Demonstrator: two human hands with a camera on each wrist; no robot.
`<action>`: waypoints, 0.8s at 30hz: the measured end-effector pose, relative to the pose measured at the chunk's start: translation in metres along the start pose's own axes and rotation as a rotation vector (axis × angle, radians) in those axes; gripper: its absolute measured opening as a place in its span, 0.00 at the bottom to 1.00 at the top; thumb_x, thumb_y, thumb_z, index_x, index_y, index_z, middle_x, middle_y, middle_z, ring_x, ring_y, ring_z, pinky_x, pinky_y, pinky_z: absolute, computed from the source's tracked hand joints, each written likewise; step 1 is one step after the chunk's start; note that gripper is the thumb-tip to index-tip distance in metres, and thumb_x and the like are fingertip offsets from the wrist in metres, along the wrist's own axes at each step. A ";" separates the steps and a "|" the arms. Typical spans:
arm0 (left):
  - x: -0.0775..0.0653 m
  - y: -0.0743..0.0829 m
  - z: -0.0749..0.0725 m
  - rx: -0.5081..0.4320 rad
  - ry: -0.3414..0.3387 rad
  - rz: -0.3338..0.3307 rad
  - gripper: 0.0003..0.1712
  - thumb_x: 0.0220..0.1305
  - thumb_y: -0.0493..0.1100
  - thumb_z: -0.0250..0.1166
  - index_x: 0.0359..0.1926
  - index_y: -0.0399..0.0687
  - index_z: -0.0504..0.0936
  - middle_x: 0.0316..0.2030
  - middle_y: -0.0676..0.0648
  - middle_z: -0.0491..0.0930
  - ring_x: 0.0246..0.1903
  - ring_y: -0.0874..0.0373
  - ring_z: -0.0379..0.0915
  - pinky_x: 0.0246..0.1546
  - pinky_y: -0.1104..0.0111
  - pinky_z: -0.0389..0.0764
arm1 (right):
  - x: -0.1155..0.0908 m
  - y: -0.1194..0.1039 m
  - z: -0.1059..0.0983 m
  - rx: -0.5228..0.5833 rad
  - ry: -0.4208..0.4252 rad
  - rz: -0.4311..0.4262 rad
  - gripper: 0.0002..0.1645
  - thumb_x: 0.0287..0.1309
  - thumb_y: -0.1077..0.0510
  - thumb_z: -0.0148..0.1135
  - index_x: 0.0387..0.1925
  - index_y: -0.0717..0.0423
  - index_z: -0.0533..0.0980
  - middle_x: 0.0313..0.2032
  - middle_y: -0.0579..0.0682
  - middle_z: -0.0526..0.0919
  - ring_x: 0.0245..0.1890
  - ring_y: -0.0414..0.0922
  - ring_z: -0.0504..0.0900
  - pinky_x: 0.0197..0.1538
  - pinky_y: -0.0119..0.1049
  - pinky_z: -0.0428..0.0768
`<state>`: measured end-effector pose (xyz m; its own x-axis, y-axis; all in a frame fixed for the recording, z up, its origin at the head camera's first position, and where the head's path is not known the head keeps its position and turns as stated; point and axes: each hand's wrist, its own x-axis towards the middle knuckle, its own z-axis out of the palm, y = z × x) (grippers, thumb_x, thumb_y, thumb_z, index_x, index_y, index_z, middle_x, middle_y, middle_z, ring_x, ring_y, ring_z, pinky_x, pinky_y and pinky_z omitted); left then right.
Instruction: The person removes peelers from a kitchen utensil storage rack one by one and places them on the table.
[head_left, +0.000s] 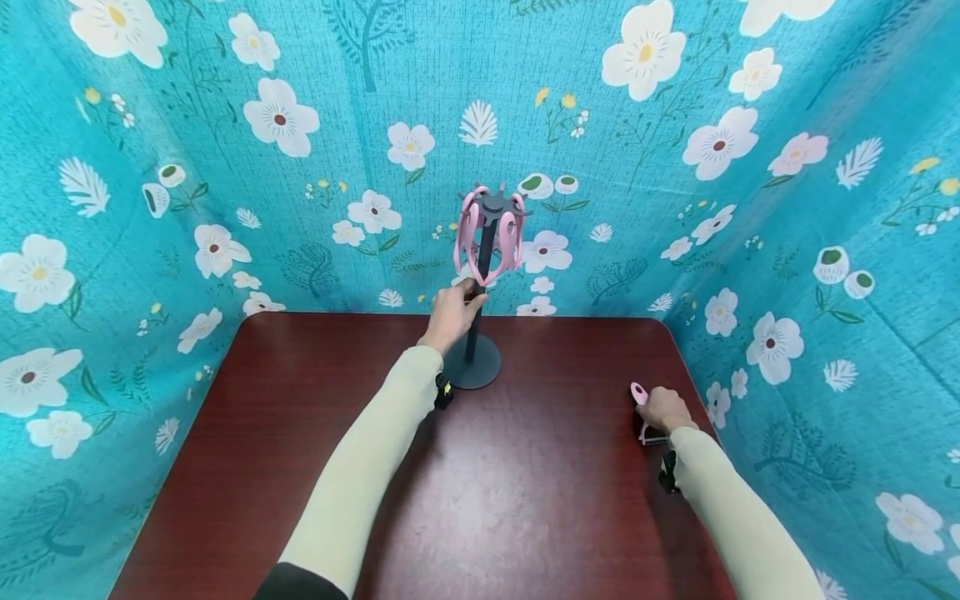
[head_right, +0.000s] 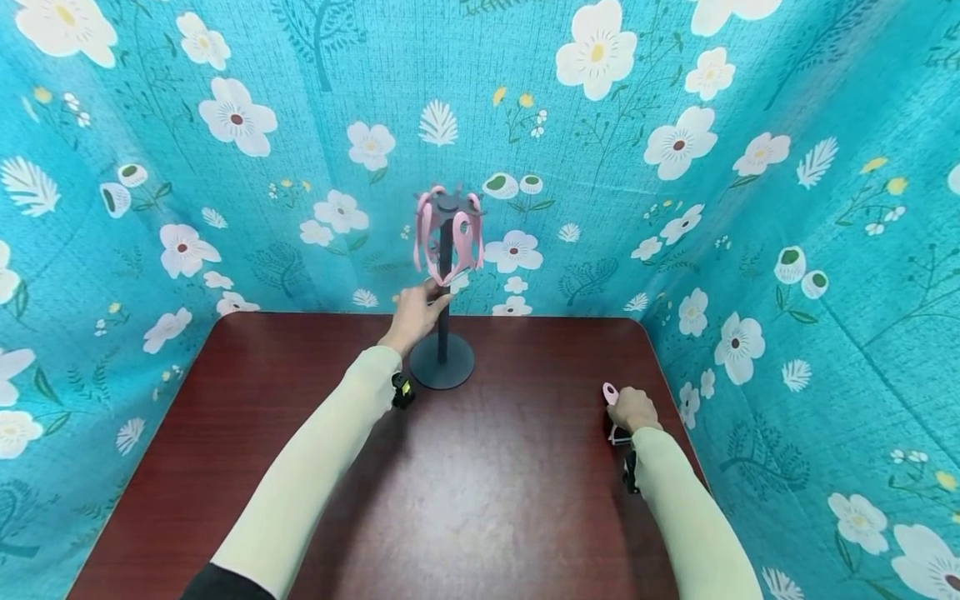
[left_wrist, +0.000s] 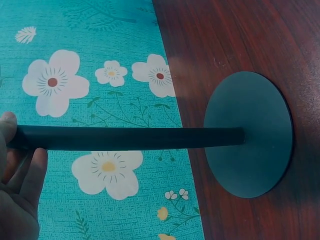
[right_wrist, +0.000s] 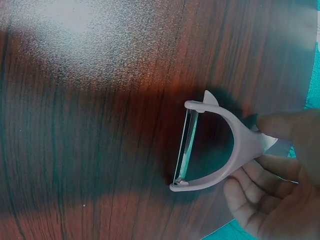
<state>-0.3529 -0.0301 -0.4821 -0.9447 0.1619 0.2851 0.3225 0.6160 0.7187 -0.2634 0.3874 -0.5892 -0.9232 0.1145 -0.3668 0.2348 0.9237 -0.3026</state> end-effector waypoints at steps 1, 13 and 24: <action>0.000 0.000 0.000 0.000 0.002 0.001 0.08 0.68 0.50 0.58 0.37 0.52 0.75 0.30 0.52 0.77 0.34 0.56 0.76 0.34 0.62 0.75 | 0.000 -0.001 0.000 0.004 -0.004 0.001 0.13 0.60 0.57 0.58 0.26 0.65 0.74 0.22 0.57 0.75 0.22 0.50 0.75 0.28 0.42 0.72; 0.002 0.002 -0.001 0.035 -0.009 -0.012 0.10 0.68 0.52 0.58 0.41 0.52 0.77 0.37 0.50 0.81 0.42 0.54 0.78 0.41 0.61 0.77 | 0.008 0.004 0.004 -0.028 -0.034 -0.016 0.15 0.60 0.57 0.57 0.23 0.64 0.74 0.21 0.56 0.75 0.21 0.49 0.74 0.26 0.41 0.71; 0.002 -0.003 0.000 0.036 0.003 0.033 0.10 0.68 0.53 0.57 0.37 0.53 0.75 0.32 0.52 0.79 0.37 0.56 0.79 0.36 0.63 0.77 | 0.012 0.007 0.009 -0.017 -0.024 -0.036 0.16 0.61 0.56 0.58 0.21 0.61 0.72 0.18 0.55 0.72 0.18 0.48 0.73 0.24 0.38 0.70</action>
<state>-0.3560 -0.0313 -0.4839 -0.9335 0.1798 0.3103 0.3508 0.6376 0.6859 -0.2702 0.3920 -0.6032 -0.9233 0.0722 -0.3772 0.1961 0.9331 -0.3015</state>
